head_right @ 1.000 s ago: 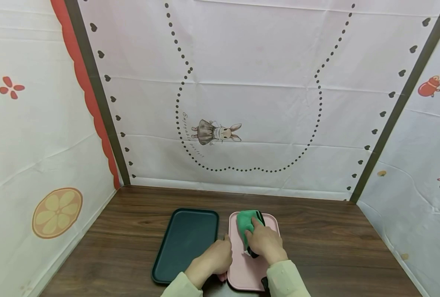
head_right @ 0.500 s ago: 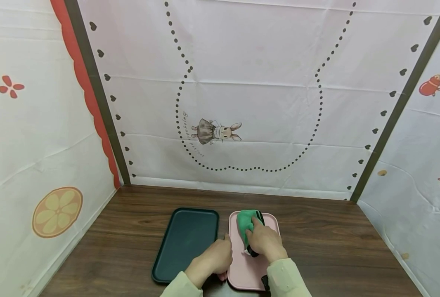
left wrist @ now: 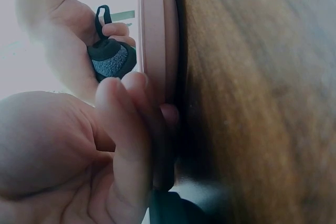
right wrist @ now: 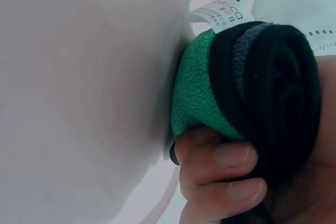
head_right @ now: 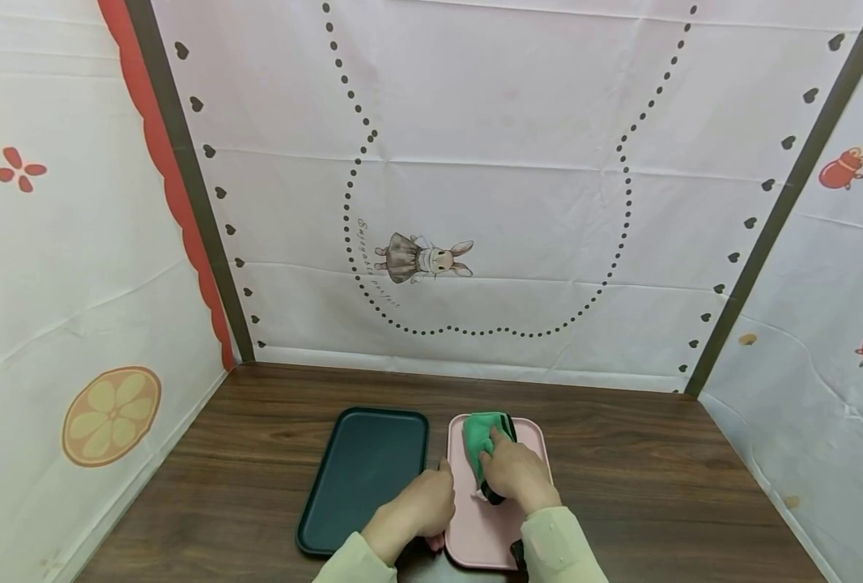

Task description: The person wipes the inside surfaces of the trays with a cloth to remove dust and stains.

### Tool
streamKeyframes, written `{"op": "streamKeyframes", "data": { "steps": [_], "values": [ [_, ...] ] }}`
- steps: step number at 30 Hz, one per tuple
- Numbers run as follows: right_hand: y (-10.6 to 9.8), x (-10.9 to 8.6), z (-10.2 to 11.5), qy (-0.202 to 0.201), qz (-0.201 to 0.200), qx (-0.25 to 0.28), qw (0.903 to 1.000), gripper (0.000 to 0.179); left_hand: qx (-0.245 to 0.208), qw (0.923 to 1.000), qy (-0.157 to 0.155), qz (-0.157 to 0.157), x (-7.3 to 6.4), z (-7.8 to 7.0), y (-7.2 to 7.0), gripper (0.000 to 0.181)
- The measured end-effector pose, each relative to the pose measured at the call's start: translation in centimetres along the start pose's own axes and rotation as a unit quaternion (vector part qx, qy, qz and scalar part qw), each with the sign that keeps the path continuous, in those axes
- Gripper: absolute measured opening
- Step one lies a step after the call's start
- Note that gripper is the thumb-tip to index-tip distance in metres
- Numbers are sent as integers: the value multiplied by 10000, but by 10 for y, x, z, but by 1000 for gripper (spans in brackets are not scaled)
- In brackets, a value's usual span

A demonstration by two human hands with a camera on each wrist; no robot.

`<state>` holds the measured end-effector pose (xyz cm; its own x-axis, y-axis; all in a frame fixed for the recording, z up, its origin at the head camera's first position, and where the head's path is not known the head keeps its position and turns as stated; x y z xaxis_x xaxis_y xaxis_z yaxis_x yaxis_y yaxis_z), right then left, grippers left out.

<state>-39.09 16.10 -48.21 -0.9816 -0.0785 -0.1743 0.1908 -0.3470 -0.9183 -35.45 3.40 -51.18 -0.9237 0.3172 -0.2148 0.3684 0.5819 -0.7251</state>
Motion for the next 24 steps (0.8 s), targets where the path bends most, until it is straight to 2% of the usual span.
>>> {"op": "streamKeyframes", "data": {
  "steps": [8,24],
  "values": [
    [0,3,8,-206,-42,-29,9998,59,34,10000,-45,-4,2,0,0,66],
    [6,6,16,18,110,-213,9997,62,2,9999,101,14,-4,-2,1,66]
  ]
}}
Point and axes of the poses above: each hand's wrist, its own x-axis towards the middle knuckle, its own y-axis out of the palm, z = x × y, the point moved 10 cm from there along x, towards the middle knuckle, and after that the axes turned 1 degree about -x, right-handed, at the moved point
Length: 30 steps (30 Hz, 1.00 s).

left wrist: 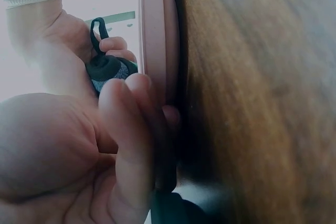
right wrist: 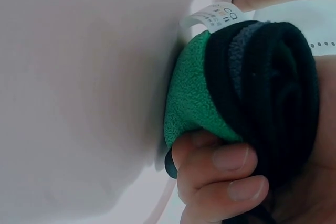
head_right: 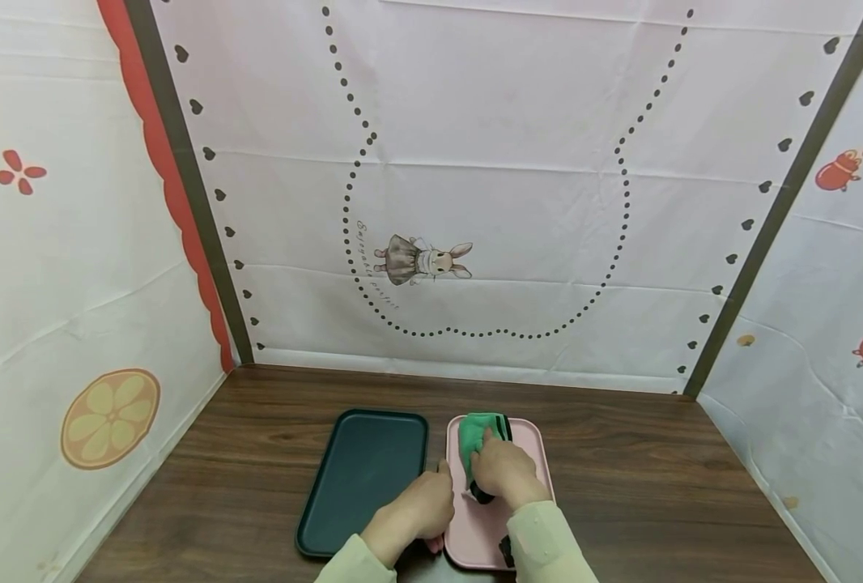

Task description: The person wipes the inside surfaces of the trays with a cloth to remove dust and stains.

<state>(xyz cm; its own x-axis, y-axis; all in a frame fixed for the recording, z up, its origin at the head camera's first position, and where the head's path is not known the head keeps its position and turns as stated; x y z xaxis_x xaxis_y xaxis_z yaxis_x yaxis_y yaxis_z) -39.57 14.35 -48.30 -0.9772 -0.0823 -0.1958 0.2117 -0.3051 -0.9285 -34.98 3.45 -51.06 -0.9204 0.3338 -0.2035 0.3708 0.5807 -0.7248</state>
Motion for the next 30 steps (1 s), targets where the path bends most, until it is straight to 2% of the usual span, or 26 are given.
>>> {"op": "streamKeyframes", "data": {
  "steps": [16,23,30],
  "values": [
    [3,3,9,63,-128,-126,9998,62,-64,9999,-95,98,0,1,1,68],
    [-3,-1,6,119,-307,31,9995,61,-115,9997,-152,175,2,0,2,69],
    [-4,-4,7,96,-460,134,9988,65,-157,9997,-170,123,3,1,1,69]
  ]
}}
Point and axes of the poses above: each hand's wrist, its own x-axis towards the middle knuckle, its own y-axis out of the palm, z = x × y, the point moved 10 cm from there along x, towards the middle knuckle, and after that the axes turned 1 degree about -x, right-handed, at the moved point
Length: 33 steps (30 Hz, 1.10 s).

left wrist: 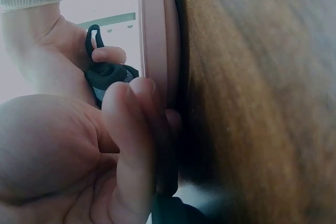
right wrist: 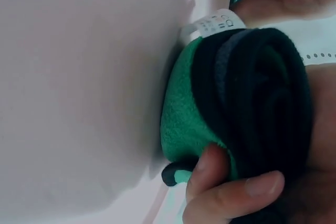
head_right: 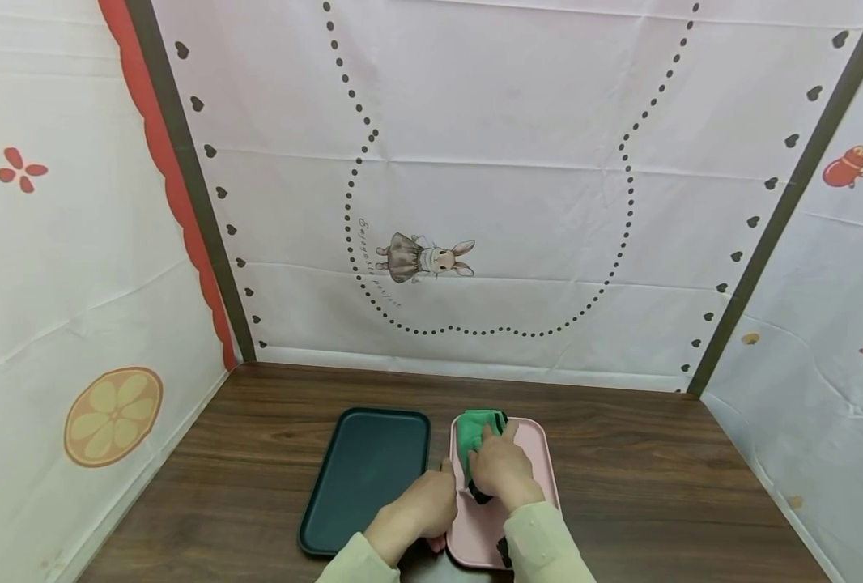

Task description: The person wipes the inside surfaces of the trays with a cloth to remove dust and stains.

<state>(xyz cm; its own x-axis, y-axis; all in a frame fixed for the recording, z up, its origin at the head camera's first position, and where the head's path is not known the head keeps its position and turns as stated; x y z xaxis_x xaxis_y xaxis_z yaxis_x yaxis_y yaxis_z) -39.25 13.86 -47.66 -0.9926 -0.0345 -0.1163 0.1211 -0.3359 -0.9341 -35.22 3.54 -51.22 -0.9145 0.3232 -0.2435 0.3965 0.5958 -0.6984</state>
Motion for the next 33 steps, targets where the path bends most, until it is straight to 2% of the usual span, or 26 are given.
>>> {"op": "streamKeyframes", "data": {
  "steps": [6,13,24,33],
  "values": [
    [-1,-3,6,-215,-100,-43,9997,67,154,9999,23,-65,0,0,0,68],
    [-3,-5,7,-291,-160,-127,9994,67,313,9995,108,2,1,0,2,67],
    [-2,-1,4,-259,-159,45,9995,70,284,9995,113,-47,2,0,1,67],
    [2,3,5,-274,-77,22,9996,63,112,9999,49,70,0,1,2,66]
  ]
}}
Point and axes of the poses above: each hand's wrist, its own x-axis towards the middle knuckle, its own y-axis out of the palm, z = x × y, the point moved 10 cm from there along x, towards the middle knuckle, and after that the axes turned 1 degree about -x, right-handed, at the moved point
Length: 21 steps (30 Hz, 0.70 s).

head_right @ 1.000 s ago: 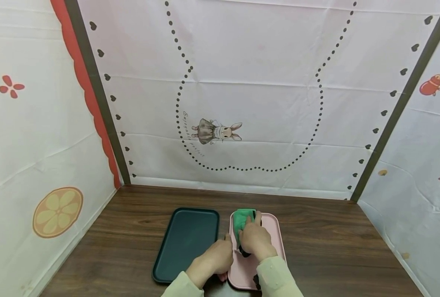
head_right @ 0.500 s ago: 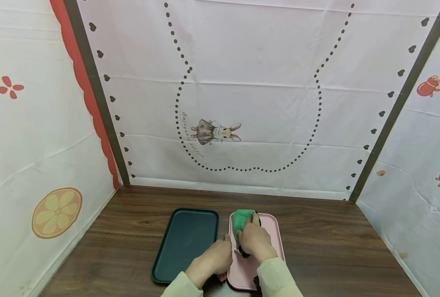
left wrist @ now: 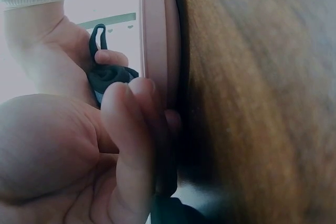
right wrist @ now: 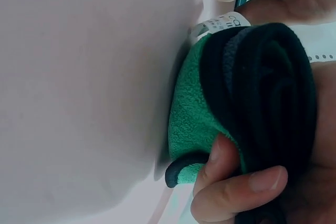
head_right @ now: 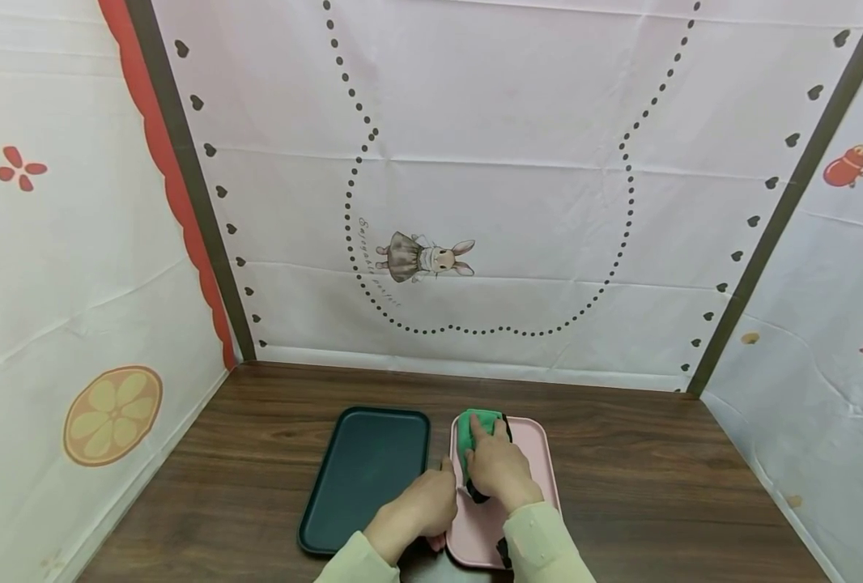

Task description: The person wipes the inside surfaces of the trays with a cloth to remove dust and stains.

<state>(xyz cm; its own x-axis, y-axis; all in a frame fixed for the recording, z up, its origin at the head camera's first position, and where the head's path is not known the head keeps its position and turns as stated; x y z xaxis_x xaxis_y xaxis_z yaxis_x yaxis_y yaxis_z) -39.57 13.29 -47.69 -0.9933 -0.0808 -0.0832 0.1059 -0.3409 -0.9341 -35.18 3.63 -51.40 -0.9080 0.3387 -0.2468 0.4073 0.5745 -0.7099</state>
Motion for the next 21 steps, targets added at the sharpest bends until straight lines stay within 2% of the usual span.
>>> {"op": "streamKeyframes", "data": {
  "steps": [11,16,21],
  "values": [
    [4,-1,3,30,297,-167,9994,61,-14,10000,45,15,1,-1,1,65],
    [6,-2,6,25,398,-302,9987,61,-206,9997,-21,115,1,-1,1,65],
    [9,-4,6,-5,484,-408,9980,61,-136,9998,-90,149,3,0,0,67]
  ]
}}
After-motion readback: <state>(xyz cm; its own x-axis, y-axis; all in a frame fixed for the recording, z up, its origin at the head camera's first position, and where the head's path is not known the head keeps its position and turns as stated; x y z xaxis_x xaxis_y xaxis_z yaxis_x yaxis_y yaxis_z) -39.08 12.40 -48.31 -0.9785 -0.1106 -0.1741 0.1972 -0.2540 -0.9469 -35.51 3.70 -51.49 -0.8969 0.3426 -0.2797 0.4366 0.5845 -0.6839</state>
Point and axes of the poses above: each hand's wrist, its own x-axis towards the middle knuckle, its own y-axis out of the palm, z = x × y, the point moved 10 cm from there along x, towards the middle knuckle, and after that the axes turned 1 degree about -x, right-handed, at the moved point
